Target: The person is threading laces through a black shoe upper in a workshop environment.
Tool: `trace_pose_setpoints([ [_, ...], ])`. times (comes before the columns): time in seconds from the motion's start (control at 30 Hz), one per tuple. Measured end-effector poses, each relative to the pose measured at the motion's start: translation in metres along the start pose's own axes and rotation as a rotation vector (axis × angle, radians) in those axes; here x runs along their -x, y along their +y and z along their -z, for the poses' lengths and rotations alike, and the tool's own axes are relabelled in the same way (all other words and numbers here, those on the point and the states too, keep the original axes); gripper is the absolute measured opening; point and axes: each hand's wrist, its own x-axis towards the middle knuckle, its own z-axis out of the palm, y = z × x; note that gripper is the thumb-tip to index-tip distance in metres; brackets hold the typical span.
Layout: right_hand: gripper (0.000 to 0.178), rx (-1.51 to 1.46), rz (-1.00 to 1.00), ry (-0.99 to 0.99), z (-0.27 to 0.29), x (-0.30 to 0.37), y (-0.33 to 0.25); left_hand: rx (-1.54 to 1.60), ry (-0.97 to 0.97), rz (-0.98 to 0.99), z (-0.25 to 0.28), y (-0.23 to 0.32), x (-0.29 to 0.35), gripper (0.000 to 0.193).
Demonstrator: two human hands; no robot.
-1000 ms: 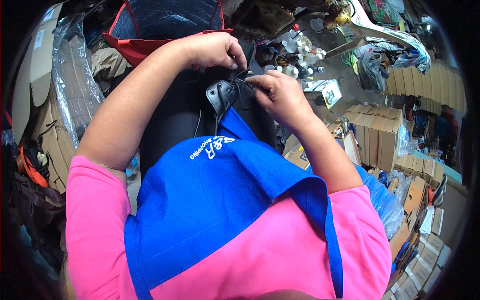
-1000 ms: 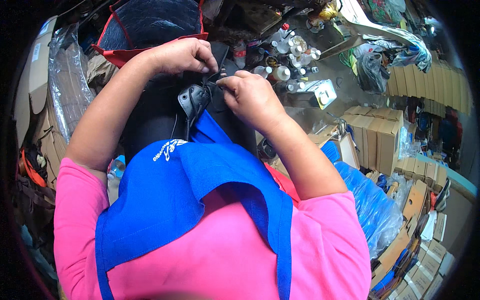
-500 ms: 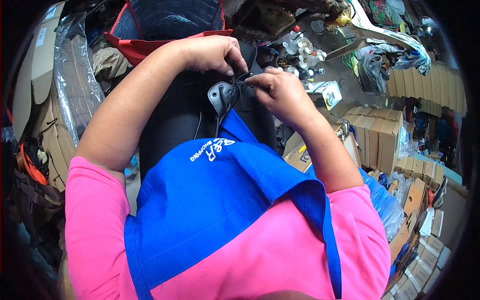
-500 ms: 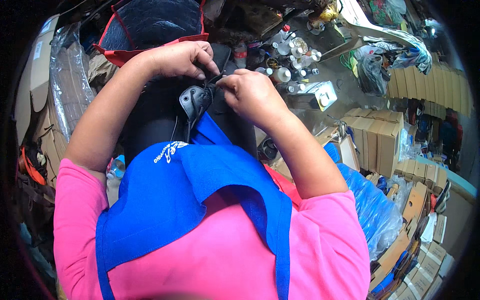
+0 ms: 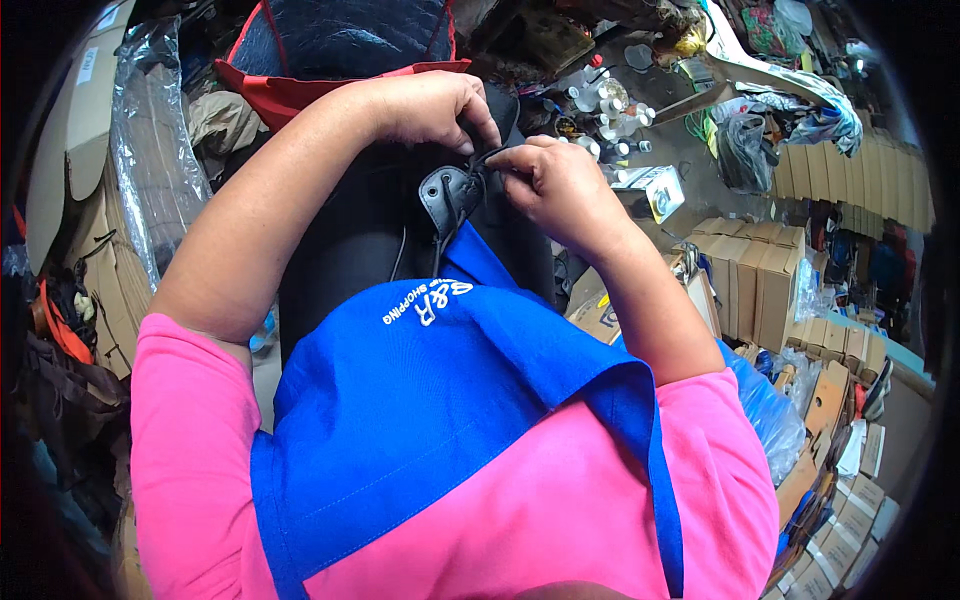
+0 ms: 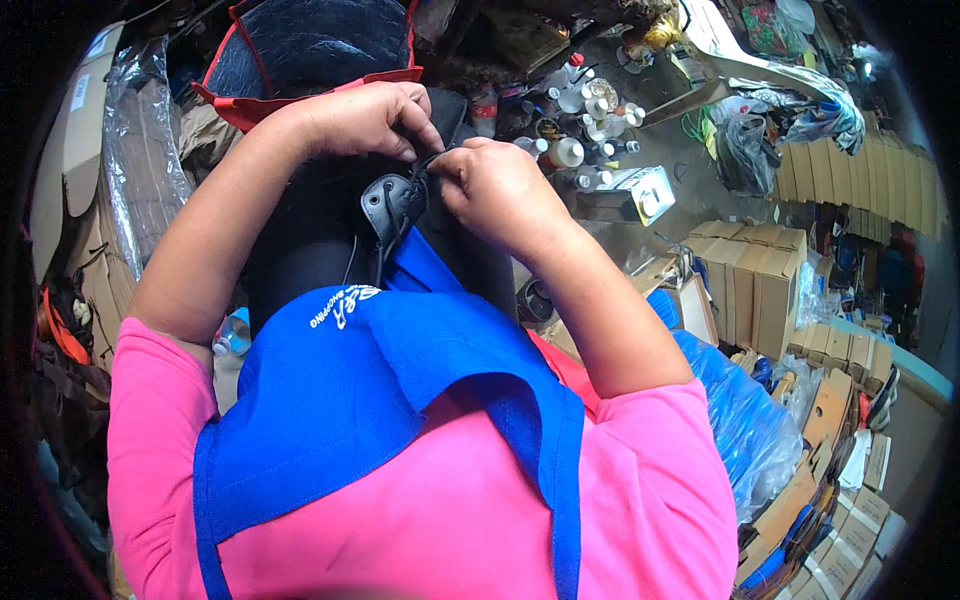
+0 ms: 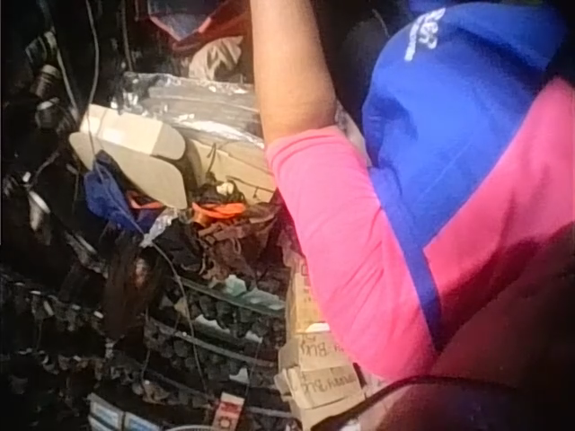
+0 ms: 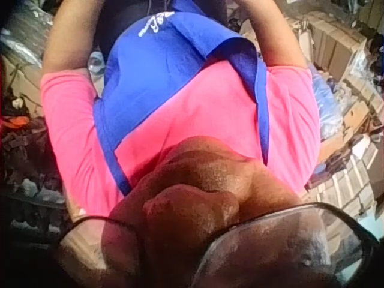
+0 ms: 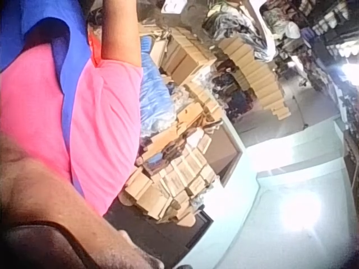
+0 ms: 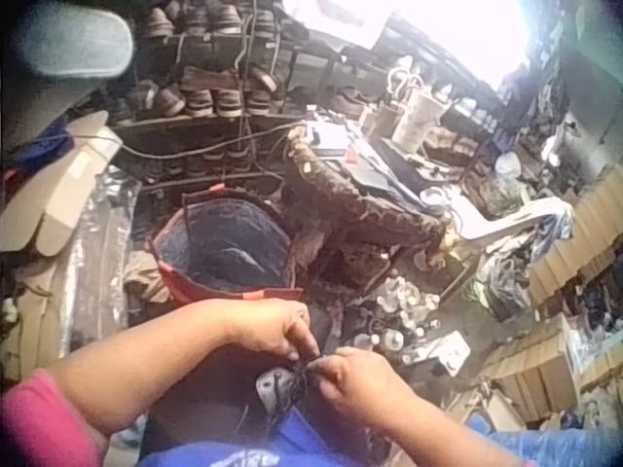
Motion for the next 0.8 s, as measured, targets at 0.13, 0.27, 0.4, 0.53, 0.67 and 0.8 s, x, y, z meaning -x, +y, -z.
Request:
trace_pose_setpoints([
  [0.13, 0.022, -0.175, -0.055, -0.026, -0.003, -0.001, 0.023, -0.028, 0.01, -0.011, 0.0, -0.002, 0.002, 0.035],
  [0.27, 0.025, -0.491, -0.13, -0.176, -0.003, -0.006, 0.042, -0.009, -0.002, 0.001, 0.001, -0.003, -0.001, 0.036],
  [0.4, 0.025, -0.582, -0.087, -0.241, -0.006, -0.011, 0.06, 0.023, -0.023, -0.001, 0.002, -0.002, -0.002, 0.036],
  [0.53, 0.026, -0.624, -0.066, -0.311, -0.006, -0.012, 0.066, 0.025, -0.02, 0.019, 0.0, -0.004, -0.002, 0.036],
  [0.67, 0.029, -0.681, -0.067, -0.37, -0.004, -0.011, 0.069, 0.001, -0.004, 0.014, -0.001, -0.003, -0.002, 0.035],
  [0.8, 0.03, -0.713, -0.132, -0.367, -0.005, -0.011, 0.068, -0.004, 0.025, 0.01, -0.003, -0.002, -0.002, 0.035],
])
